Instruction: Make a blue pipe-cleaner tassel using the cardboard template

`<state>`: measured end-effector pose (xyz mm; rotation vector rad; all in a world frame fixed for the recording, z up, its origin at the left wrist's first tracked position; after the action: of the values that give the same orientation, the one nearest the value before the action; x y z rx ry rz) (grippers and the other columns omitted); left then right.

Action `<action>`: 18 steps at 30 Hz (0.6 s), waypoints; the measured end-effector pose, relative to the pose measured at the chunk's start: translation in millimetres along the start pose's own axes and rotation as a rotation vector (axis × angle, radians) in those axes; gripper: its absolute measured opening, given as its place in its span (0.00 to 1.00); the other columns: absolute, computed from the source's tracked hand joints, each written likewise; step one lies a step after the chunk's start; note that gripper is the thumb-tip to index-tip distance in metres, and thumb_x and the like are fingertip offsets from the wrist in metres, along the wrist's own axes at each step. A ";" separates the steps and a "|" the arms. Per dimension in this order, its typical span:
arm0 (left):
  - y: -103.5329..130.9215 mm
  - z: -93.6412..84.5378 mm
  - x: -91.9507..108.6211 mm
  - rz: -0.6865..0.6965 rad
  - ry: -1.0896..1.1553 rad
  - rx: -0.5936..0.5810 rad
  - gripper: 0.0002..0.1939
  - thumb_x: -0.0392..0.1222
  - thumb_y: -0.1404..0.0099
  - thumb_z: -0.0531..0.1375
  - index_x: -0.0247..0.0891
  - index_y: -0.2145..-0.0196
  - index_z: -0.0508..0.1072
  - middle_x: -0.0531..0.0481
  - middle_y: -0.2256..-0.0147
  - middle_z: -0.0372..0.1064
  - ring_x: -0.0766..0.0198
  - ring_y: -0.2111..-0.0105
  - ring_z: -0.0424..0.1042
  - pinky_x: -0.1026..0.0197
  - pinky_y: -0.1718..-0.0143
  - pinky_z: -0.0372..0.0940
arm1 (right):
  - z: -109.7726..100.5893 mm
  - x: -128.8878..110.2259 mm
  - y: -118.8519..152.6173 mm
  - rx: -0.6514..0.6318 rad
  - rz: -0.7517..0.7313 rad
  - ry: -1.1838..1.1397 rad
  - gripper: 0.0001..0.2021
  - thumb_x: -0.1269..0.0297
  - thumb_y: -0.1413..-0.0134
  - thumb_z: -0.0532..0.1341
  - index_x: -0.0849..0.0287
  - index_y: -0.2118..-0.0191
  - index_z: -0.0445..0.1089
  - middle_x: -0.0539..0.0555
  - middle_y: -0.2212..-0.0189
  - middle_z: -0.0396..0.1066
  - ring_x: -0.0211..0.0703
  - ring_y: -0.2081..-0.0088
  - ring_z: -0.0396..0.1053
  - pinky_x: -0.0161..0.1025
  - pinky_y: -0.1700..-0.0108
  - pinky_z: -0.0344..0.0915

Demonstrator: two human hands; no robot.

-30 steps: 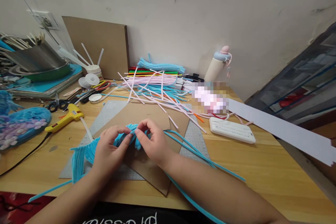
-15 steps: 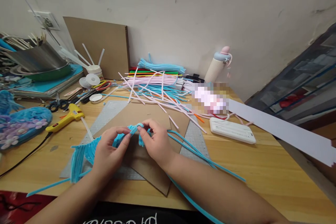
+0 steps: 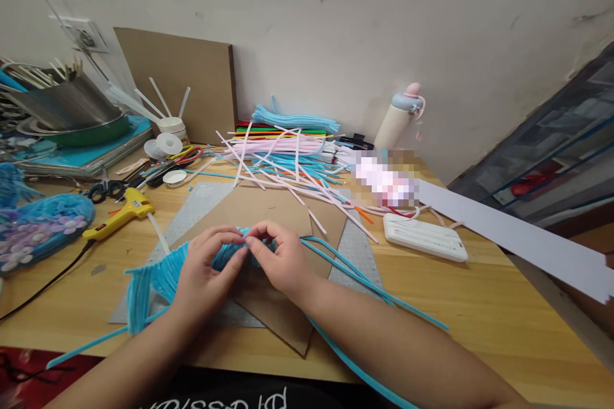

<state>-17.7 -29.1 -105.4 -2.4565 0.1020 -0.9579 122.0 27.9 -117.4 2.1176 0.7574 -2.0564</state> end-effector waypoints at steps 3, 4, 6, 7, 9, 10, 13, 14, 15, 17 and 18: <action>-0.9 -1.4 -0.1 -0.014 -0.015 0.018 0.03 0.39 0.39 0.56 0.41 0.69 0.69 0.50 0.63 0.70 0.59 0.59 0.68 0.52 0.54 0.54 | 1.1 2.1 0.4 -0.014 0.049 -0.104 0.06 0.62 0.45 0.56 0.57 0.63 0.66 0.52 0.69 0.68 0.37 0.66 0.66 0.36 0.63 0.64; -0.9 -1.6 0.4 -0.011 -0.020 0.012 0.03 0.40 0.39 0.56 0.42 0.68 0.69 0.50 0.63 0.70 0.59 0.59 0.67 0.52 0.54 0.53 | 2.1 3.1 0.3 -0.023 0.071 -0.155 0.05 0.62 0.45 0.57 0.57 0.64 0.65 0.51 0.69 0.68 0.37 0.67 0.67 0.36 0.64 0.64; -0.5 -1.6 2.3 0.018 -0.044 -0.034 0.04 0.41 0.40 0.57 0.42 0.65 0.69 0.49 0.61 0.70 0.57 0.57 0.67 0.52 0.54 0.53 | 3.8 4.4 -0.5 -0.039 0.107 -0.244 0.05 0.63 0.47 0.57 0.57 0.65 0.63 0.51 0.70 0.68 0.36 0.69 0.67 0.35 0.67 0.64; -0.1 -1.4 3.8 0.039 -0.067 -0.071 0.06 0.42 0.41 0.58 0.42 0.64 0.68 0.49 0.60 0.70 0.56 0.57 0.66 0.51 0.54 0.53 | 3.6 4.4 -1.2 -0.030 0.115 -0.267 0.04 0.64 0.47 0.57 0.58 0.66 0.63 0.51 0.70 0.68 0.36 0.71 0.66 0.35 0.68 0.64; 0.6 -0.7 6.6 0.086 -0.131 -0.148 0.10 0.43 0.44 0.59 0.43 0.63 0.68 0.48 0.58 0.69 0.55 0.56 0.65 0.51 0.54 0.52 | -0.1 2.7 -3.3 0.008 0.108 -0.209 0.04 0.65 0.47 0.55 0.58 0.65 0.62 0.51 0.70 0.67 0.35 0.72 0.65 0.34 0.71 0.62; 1.0 -0.3 7.6 0.106 -0.163 -0.177 0.10 0.42 0.44 0.59 0.43 0.62 0.68 0.48 0.57 0.69 0.54 0.55 0.64 0.50 0.54 0.52 | -3.5 0.9 -4.7 0.017 0.095 -0.118 0.03 0.66 0.47 0.54 0.58 0.65 0.62 0.50 0.72 0.66 0.35 0.73 0.64 0.34 0.71 0.61; 1.7 0.4 7.5 0.129 -0.225 -0.185 0.08 0.39 0.42 0.57 0.43 0.63 0.69 0.47 0.57 0.68 0.55 0.55 0.64 0.50 0.53 0.51 | -16.1 -6.5 -8.9 -0.119 0.015 0.311 0.03 0.70 0.49 0.55 0.58 0.68 0.64 0.49 0.74 0.64 0.36 0.72 0.62 0.34 0.70 0.58; 1.7 0.5 6.6 0.125 -0.232 -0.166 0.07 0.39 0.42 0.56 0.43 0.63 0.69 0.47 0.58 0.68 0.55 0.56 0.64 0.50 0.53 0.50 | -19.5 -8.6 -10.0 -0.211 -0.031 0.449 0.03 0.71 0.50 0.56 0.58 0.69 0.65 0.49 0.73 0.64 0.38 0.70 0.62 0.35 0.68 0.57; 1.7 0.5 5.4 0.118 -0.235 -0.145 0.07 0.39 0.41 0.56 0.43 0.63 0.69 0.47 0.58 0.69 0.55 0.56 0.64 0.50 0.54 0.51 | -21.9 -10.0 -10.6 -0.300 -0.084 0.561 0.03 0.71 0.52 0.58 0.58 0.69 0.66 0.50 0.73 0.65 0.39 0.68 0.62 0.36 0.66 0.57; 1.4 0.4 3.1 0.102 -0.233 -0.112 0.06 0.38 0.41 0.55 0.42 0.64 0.69 0.47 0.59 0.69 0.56 0.57 0.64 0.51 0.54 0.51 | -23.5 -10.8 -10.7 -0.425 -0.187 0.692 0.02 0.70 0.52 0.60 0.58 0.69 0.68 0.52 0.71 0.66 0.42 0.65 0.62 0.38 0.63 0.56; 1.2 0.3 2.2 0.100 -0.227 -0.104 0.06 0.38 0.41 0.55 0.42 0.64 0.69 0.47 0.59 0.69 0.56 0.57 0.65 0.51 0.54 0.51 | -23.0 -10.3 -10.5 -0.450 -0.222 0.717 0.01 0.70 0.50 0.60 0.59 0.68 0.68 0.52 0.70 0.66 0.42 0.65 0.62 0.39 0.63 0.55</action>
<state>-15.7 -30.6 -104.8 -2.6098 0.1992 -0.6406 139.0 43.3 -102.7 2.5377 1.4222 -0.9848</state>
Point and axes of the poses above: each hand's wrist, its own y-axis away from the middle knuckle, its own z-axis out of the palm, x = y × z, the point moved 1 cm from there along -y, towards the middle knuckle
